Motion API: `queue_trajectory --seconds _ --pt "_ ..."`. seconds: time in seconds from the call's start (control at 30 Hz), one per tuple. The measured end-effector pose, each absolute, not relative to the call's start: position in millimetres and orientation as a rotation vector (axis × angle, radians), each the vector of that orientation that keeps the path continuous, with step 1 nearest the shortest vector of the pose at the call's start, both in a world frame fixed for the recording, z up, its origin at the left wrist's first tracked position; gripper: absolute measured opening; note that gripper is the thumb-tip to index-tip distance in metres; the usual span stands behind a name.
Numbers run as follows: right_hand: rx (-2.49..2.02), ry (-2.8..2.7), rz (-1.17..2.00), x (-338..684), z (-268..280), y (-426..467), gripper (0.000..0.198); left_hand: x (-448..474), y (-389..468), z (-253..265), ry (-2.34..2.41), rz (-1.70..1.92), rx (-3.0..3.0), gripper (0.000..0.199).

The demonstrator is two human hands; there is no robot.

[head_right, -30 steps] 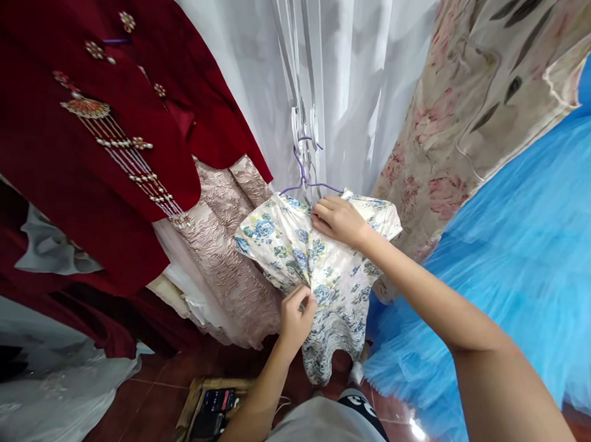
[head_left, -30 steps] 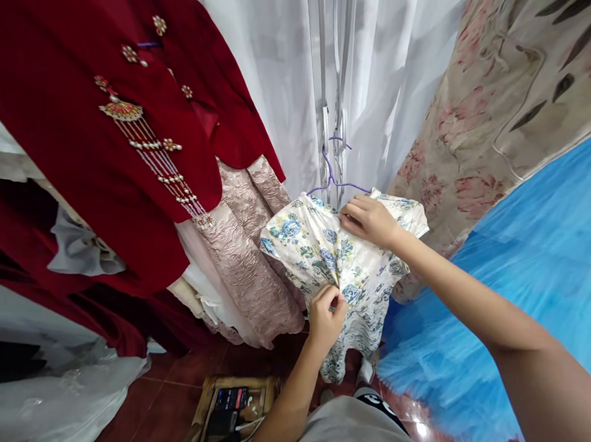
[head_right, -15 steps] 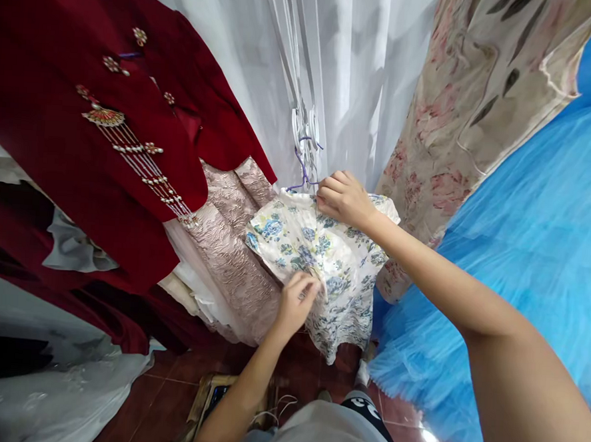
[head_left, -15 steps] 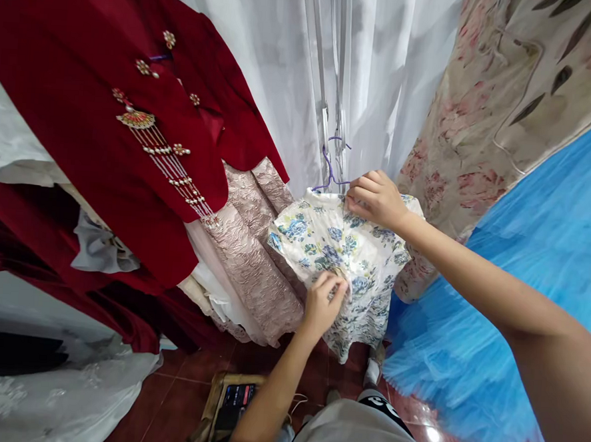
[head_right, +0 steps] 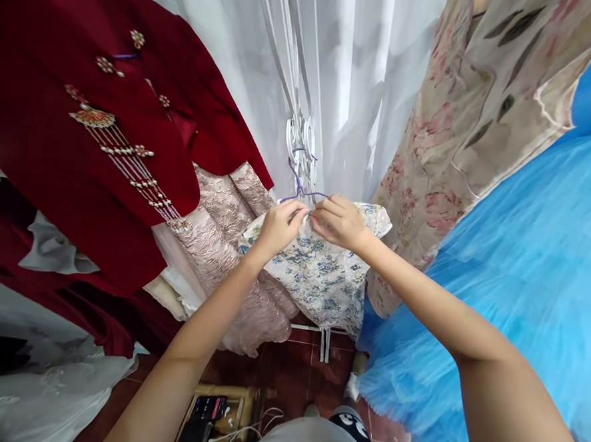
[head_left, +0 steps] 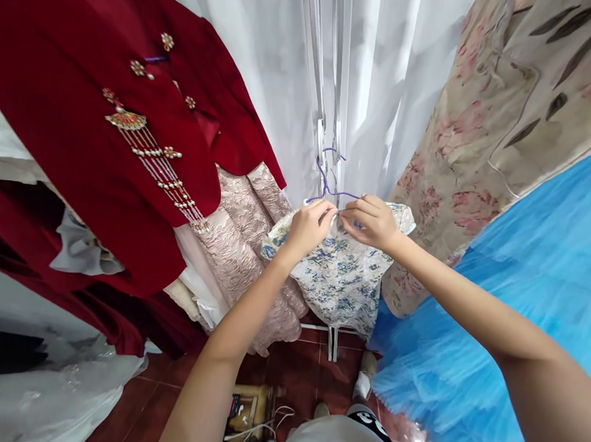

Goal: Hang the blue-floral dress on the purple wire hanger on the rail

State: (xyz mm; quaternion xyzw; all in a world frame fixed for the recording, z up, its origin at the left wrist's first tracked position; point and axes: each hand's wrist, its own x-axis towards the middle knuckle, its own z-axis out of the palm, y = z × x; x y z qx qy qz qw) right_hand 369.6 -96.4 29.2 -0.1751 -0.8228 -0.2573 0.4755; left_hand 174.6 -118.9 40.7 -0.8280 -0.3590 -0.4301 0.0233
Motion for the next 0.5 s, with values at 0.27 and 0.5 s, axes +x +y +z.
queue_trajectory --seconds 0.27,0.5 --pt "-0.333 -2.150 -0.628 354.1 0.7 -100.6 0.025 163.9 -112.1 58.9 -1.134 -1.618 -2.279 0.018" --pt "-0.301 -2.261 -0.273 351.7 -72.1 -135.5 0.022 68.1 -86.1 50.9 -1.108 -1.473 -2.102 0.025"
